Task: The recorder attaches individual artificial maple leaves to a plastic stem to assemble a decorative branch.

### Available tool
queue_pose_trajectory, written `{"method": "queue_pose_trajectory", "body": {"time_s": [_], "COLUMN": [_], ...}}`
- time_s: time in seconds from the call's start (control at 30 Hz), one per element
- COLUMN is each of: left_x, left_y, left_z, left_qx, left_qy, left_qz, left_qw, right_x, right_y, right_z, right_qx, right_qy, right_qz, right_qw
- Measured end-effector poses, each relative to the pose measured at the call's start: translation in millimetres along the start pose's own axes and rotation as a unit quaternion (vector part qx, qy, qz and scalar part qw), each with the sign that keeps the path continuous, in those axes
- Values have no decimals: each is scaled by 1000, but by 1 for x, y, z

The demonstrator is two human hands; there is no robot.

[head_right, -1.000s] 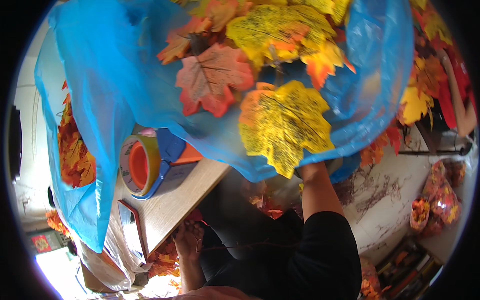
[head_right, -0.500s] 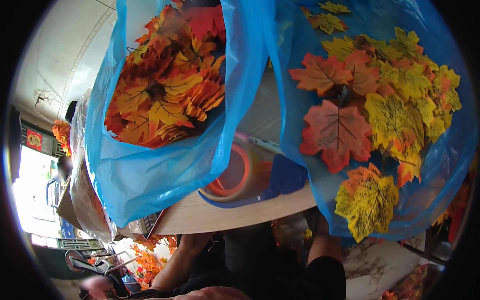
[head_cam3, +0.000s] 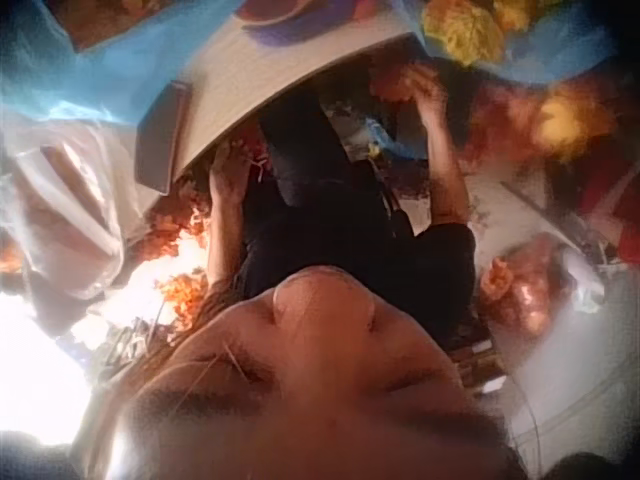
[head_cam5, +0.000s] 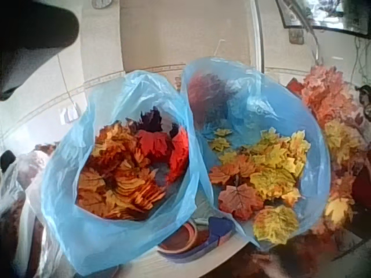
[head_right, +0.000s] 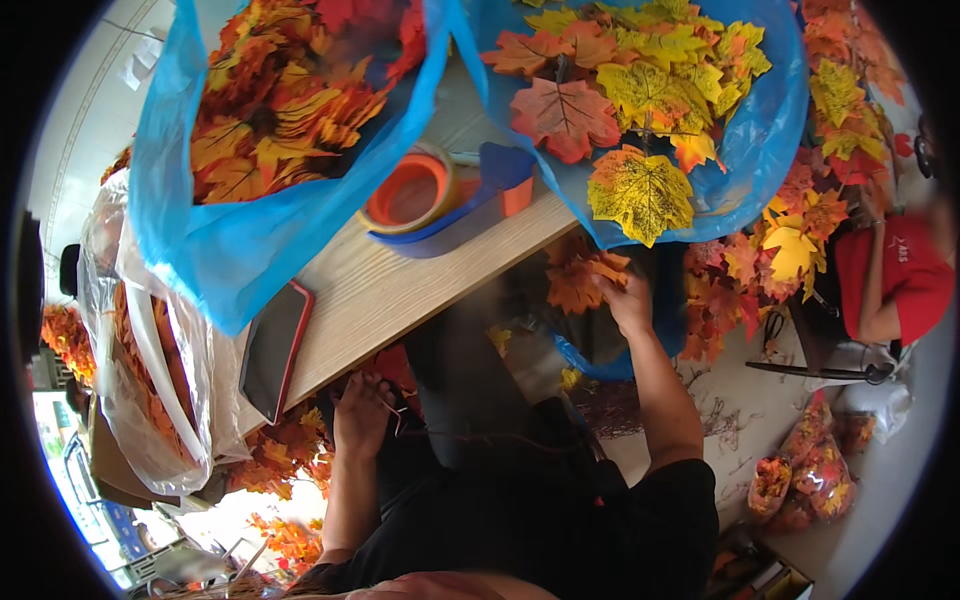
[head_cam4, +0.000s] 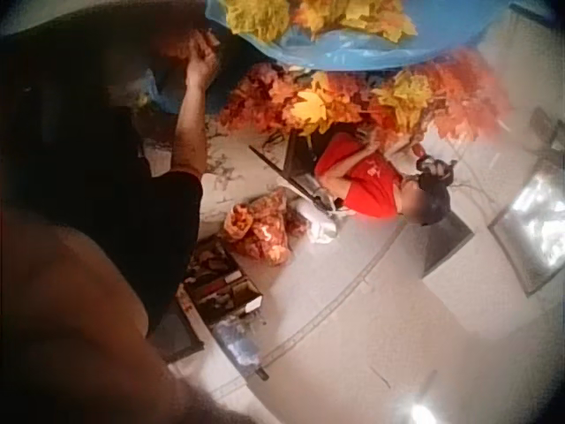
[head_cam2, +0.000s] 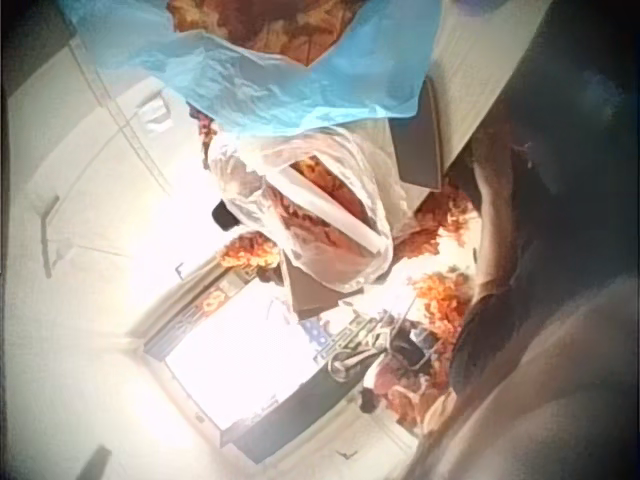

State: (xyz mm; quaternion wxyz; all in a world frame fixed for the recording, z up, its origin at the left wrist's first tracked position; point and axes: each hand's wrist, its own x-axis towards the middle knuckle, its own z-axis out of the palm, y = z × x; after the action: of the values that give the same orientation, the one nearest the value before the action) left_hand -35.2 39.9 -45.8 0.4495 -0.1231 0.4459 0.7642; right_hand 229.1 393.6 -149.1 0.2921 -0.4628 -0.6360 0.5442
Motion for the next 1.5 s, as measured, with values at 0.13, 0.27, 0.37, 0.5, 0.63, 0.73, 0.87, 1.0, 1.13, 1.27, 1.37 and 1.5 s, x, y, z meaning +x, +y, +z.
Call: {"method": "queue_pose_trajectory", "body": {"time_s": [0.13,0.27,0.37,0.5,0.63,0.73,0.87,1.0,1.13,1.27,1.37,1.5], "left_x": [-16,-12,0,22,-25,-28,-30,-36,-36,-39,-40,-43], "left_y": [10,5,-7,-40,0,1,15,24,19,21,25,30], "left_z": [-4,-32,-32,-48,-32,-33,-35,-38,-35,-34,-34,-31], "left_qx": [-3,-47,-71,-28,-66,-59,-74,-100,-98,-100,-97,-103], "left_qy": [5,-60,-90,-115,-120,-135,-160,-166,-184,-203,-202,-185], "left_qz": [0,-14,-64,7,-16,-22,-6,9,-9,-5,1,5], "left_qw": [1000,997,991,993,990,989,984,981,978,974,975,977], "right_x": [-59,-108,-135,-158,-169,-162,-143,-160,-153,-153,-150,-153], "right_y": [-106,-209,-280,-378,-452,-459,-418,-427,-465,-488,-485,-477], "right_z": [-12,0,30,137,288,396,463,425,395,397,401,392], "right_qx": [86,146,160,194,210,193,-209,-347,-290,-269,-229,-174], "right_qy": [-72,-124,-128,-220,-329,-281,-279,-446,-458,-423,-334,-268], "right_qz": [-6,-81,-198,-257,-358,-488,-589,-497,-560,-502,-473,-403], "right_qw": [994,978,959,921,848,803,729,659,627,705,783,858]}}
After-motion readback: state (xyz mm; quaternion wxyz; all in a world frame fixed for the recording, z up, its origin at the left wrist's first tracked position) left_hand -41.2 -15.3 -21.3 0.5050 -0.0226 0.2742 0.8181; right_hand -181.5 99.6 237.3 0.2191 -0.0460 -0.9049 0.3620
